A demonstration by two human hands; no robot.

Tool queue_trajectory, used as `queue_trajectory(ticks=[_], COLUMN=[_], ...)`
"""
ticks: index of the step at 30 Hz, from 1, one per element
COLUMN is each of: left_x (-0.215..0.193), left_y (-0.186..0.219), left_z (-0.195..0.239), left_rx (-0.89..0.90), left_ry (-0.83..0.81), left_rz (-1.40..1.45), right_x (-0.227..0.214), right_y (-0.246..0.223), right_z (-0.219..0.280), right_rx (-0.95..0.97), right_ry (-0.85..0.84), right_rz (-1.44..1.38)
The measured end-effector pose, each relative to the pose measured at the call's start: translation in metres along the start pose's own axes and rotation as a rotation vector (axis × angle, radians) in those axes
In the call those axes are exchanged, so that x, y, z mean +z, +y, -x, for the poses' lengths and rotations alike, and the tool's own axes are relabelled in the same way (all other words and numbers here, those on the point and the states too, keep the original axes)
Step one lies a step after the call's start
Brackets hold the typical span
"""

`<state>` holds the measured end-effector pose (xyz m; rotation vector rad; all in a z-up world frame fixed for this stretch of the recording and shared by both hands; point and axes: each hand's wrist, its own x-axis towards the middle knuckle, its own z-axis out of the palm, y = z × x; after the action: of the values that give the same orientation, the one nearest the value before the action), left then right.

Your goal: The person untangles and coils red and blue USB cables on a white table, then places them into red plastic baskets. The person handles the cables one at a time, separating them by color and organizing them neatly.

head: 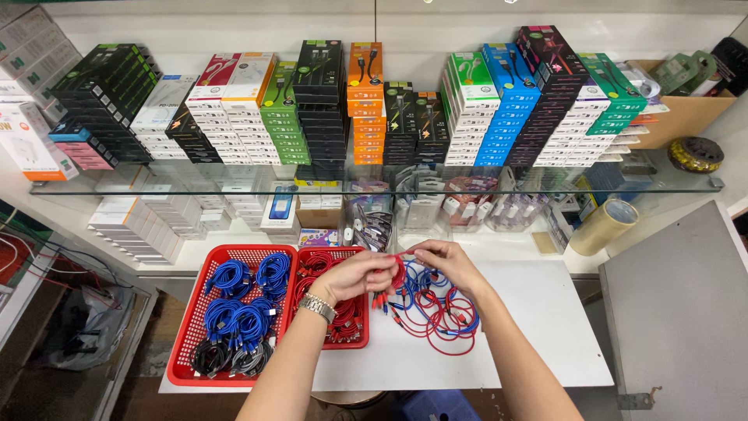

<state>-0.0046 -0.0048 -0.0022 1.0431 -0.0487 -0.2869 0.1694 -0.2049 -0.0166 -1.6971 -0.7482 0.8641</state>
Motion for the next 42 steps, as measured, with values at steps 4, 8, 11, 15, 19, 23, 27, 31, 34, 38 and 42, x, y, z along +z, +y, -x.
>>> queue_trajectory(ticks=[4,8,11,15,19,23,27,31,34,38,42], left_x=[0.003,0.008,0.011,0.01,0.006,0.003,0.007,0.007,0.006,0.012,0.024], left_y=[-0.008,-0.01,-0.012,-0.015,-0.014,-0.019,-0.026,-0.023,-0.017,-0.022,-0.036], left_z=[-0.019,-0.036,-0.037,-0.033,-0.035,-0.035,-0.032,-0.026,-0.025,-0.031,-0.03], left_rx=[0.373,0.416,0.462,0.436,0.536,0.508,0.416,0.31,0.255,0.276,0.533], left_ry=[0.191,0.676,0.877,1.017,1.04,0.954,0.814,0.645,0.579,0.686,0.727], left_rz=[0.309,0.046,-0.269,-0.408,-0.484,-0.562,-0.485,-0.365,-0.25,-0.282,-0.836], right_x=[0.053,0.108,0.119,0.116,0.111,0.105,0.092,0.072,0.062,0.06,0.052], right_y=[0.041,0.045,0.027,-0.002,-0.019,-0.029,-0.037,-0.041,-0.032,-0.01,0.007], right_z=[-0.006,-0.002,0.009,0.021,0.031,0.028,0.024,0.017,0.015,0.007,0.002], right_rx=[0.135,0.124,0.071,0.005,-0.104,-0.205,-0.154,-0.243,-0.025,-0.046,-0.064], right_ry=[0.141,0.054,0.083,0.023,-0.066,0.061,0.404,0.121,-0.104,-0.061,0.082], right_rz=[-0.533,-0.673,-0.616,-0.808,-0.791,-0.369,0.265,-0.187,-0.432,-0.419,-0.376])
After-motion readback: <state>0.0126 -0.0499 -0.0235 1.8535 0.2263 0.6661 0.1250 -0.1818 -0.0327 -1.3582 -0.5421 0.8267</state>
